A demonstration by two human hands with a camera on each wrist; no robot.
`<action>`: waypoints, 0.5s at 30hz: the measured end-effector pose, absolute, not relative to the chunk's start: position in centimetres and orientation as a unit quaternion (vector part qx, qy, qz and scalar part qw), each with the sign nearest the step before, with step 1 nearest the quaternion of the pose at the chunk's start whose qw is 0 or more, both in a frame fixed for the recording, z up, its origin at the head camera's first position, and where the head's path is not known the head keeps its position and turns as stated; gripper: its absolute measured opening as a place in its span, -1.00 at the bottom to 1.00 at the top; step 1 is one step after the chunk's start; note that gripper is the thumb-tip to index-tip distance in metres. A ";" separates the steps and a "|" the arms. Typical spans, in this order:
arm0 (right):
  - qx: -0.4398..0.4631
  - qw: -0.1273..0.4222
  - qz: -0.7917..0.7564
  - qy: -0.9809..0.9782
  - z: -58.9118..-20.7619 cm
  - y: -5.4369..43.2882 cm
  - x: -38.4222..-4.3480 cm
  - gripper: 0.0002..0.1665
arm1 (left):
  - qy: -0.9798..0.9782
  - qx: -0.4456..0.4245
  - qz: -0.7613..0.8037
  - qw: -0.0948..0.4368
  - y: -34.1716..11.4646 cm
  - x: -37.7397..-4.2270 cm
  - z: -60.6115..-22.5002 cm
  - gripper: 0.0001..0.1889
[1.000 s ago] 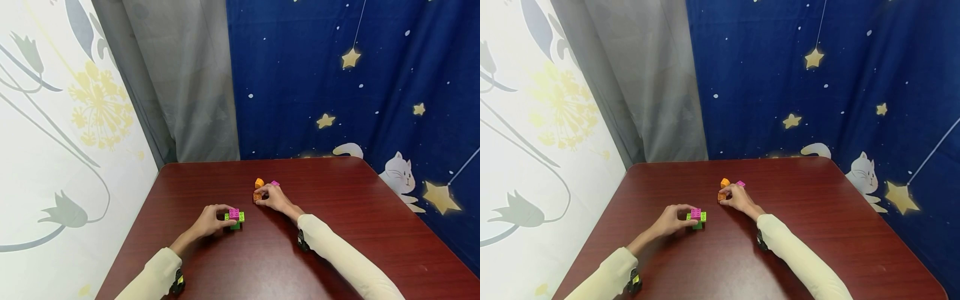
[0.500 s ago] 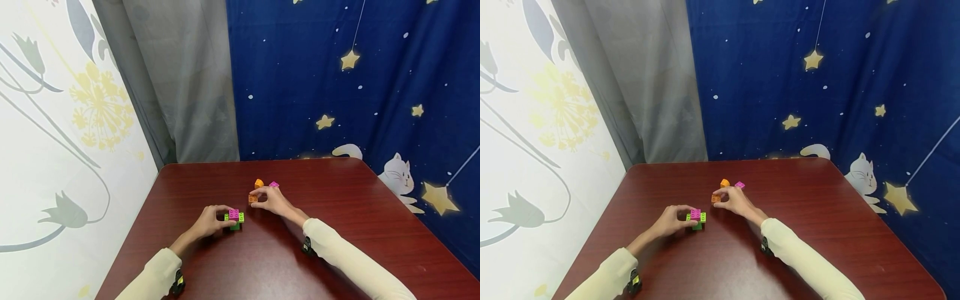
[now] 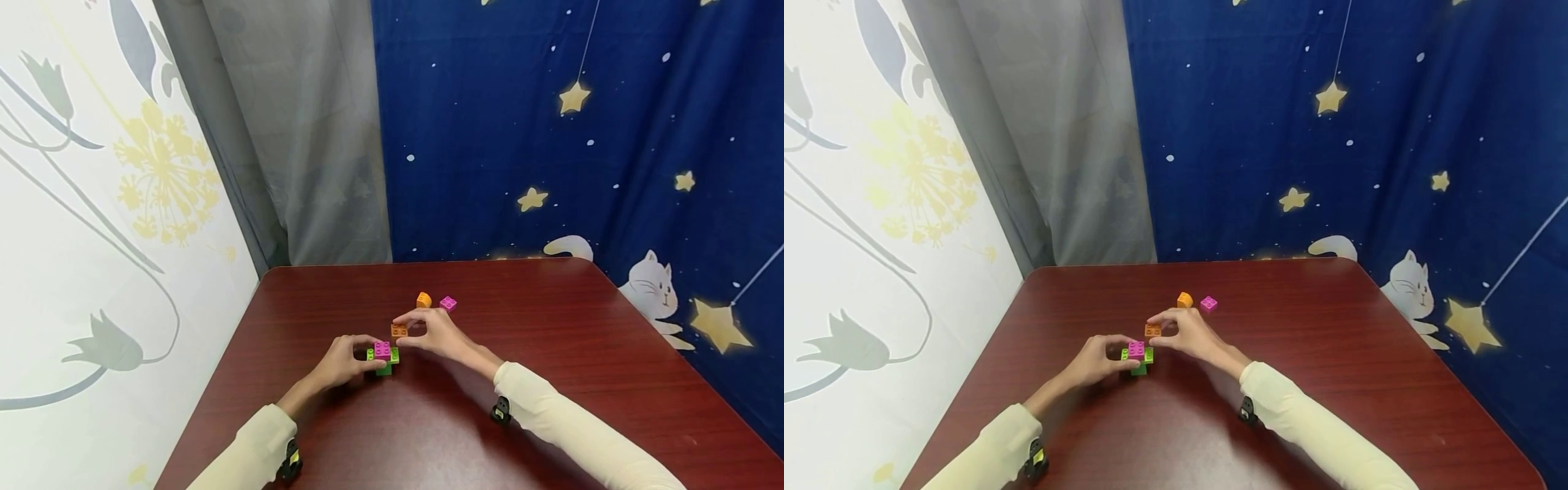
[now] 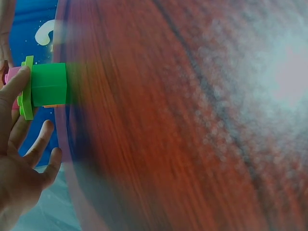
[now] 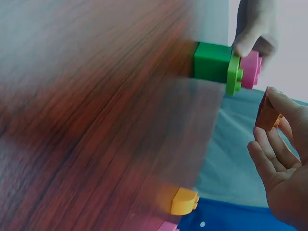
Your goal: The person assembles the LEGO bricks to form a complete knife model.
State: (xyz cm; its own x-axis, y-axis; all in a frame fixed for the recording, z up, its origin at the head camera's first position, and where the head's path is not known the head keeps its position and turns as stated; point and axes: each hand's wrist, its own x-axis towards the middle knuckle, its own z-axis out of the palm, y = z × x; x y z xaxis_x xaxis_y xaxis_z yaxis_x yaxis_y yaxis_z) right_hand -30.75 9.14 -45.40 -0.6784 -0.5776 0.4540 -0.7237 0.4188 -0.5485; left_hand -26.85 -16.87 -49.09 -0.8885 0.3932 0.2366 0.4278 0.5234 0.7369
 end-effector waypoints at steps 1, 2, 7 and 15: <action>0.392 0.099 0.372 -0.836 -45.3 9.0 -30.6 -0.55 | -0.873 -0.234 -0.427 0.020 -16.9 -26.9 -49.1 -0.59; 0.396 0.098 0.372 -0.834 -45.3 8.8 -30.5 -0.55 | -0.873 -0.234 -0.428 0.020 -16.9 -26.9 -49.1 -0.59; 0.406 0.085 0.371 -0.831 -45.1 7.9 -30.0 -0.57 | -0.874 -0.236 -0.424 0.023 -16.9 -26.9 -49.2 -0.58; 0.419 0.089 0.366 -0.826 -45.4 7.0 -29.5 -0.58 | -0.878 -0.237 -0.416 0.022 -16.9 -27.0 -49.3 -0.59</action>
